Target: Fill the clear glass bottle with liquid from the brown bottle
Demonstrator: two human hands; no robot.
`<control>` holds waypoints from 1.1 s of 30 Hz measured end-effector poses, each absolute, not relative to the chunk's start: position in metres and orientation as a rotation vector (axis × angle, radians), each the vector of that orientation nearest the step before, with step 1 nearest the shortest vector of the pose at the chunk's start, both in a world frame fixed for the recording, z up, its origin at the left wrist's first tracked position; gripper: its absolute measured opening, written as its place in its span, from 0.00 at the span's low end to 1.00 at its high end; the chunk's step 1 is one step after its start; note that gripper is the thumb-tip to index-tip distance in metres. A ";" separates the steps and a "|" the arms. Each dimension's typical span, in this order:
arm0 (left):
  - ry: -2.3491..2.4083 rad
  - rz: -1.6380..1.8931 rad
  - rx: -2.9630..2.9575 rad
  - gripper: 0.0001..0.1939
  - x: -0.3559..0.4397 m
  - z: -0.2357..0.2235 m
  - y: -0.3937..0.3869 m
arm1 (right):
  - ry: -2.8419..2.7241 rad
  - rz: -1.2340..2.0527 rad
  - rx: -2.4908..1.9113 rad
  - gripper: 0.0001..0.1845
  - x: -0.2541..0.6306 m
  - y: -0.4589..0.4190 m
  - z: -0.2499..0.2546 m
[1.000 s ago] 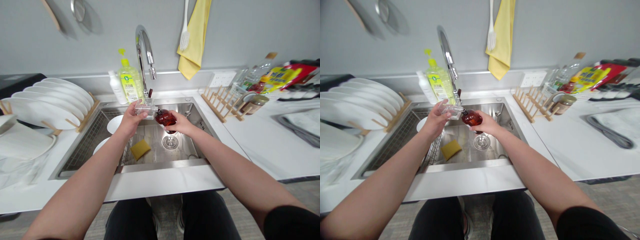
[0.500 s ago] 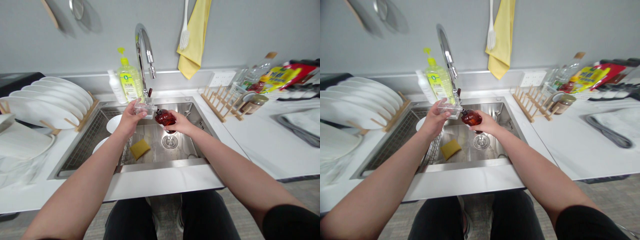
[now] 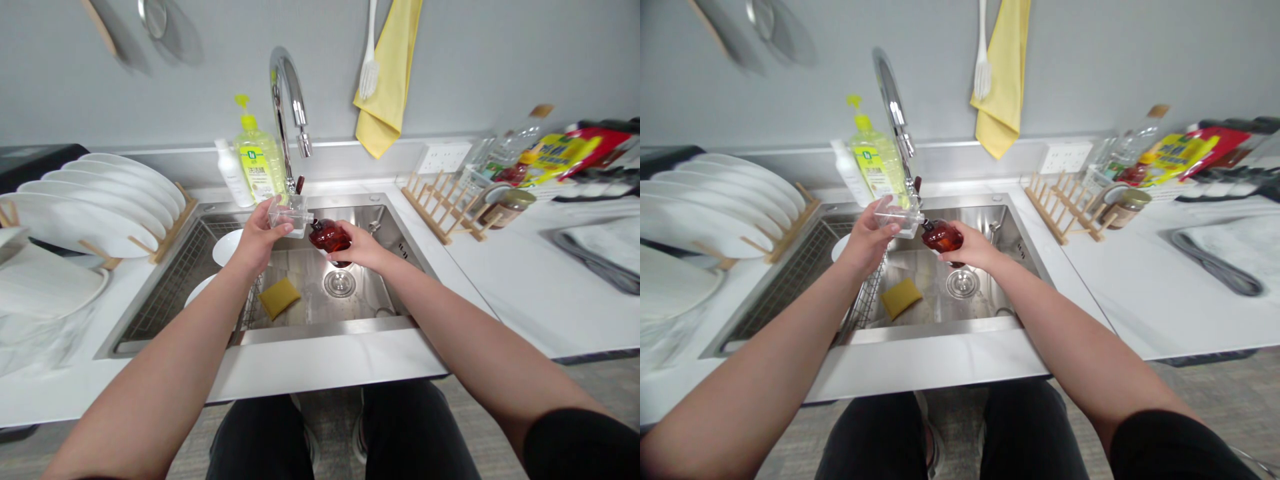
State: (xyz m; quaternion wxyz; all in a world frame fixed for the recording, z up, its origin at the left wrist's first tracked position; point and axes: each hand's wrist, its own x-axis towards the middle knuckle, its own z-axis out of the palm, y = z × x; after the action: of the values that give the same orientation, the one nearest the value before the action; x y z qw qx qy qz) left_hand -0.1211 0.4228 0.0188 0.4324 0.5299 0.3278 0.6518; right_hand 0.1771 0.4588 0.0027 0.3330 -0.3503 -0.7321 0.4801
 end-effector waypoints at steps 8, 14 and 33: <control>0.817 1.625 1.340 0.40 -0.120 0.019 0.422 | -1.896 1.272 -0.908 0.44 0.176 0.457 0.004; 0.808 1.616 1.336 0.40 -0.120 0.019 0.423 | -1.920 1.241 -0.914 0.43 0.176 0.458 0.004; 0.821 1.606 1.329 0.42 -0.123 0.018 0.425 | -1.940 1.229 -0.895 0.43 0.177 0.459 0.003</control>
State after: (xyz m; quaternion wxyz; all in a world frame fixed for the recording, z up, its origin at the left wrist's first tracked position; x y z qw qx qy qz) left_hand -0.1231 0.4252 0.0176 0.4355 0.5338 0.3297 0.6455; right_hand 0.1767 0.4590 0.0025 0.3318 -0.3424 -0.7425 0.4704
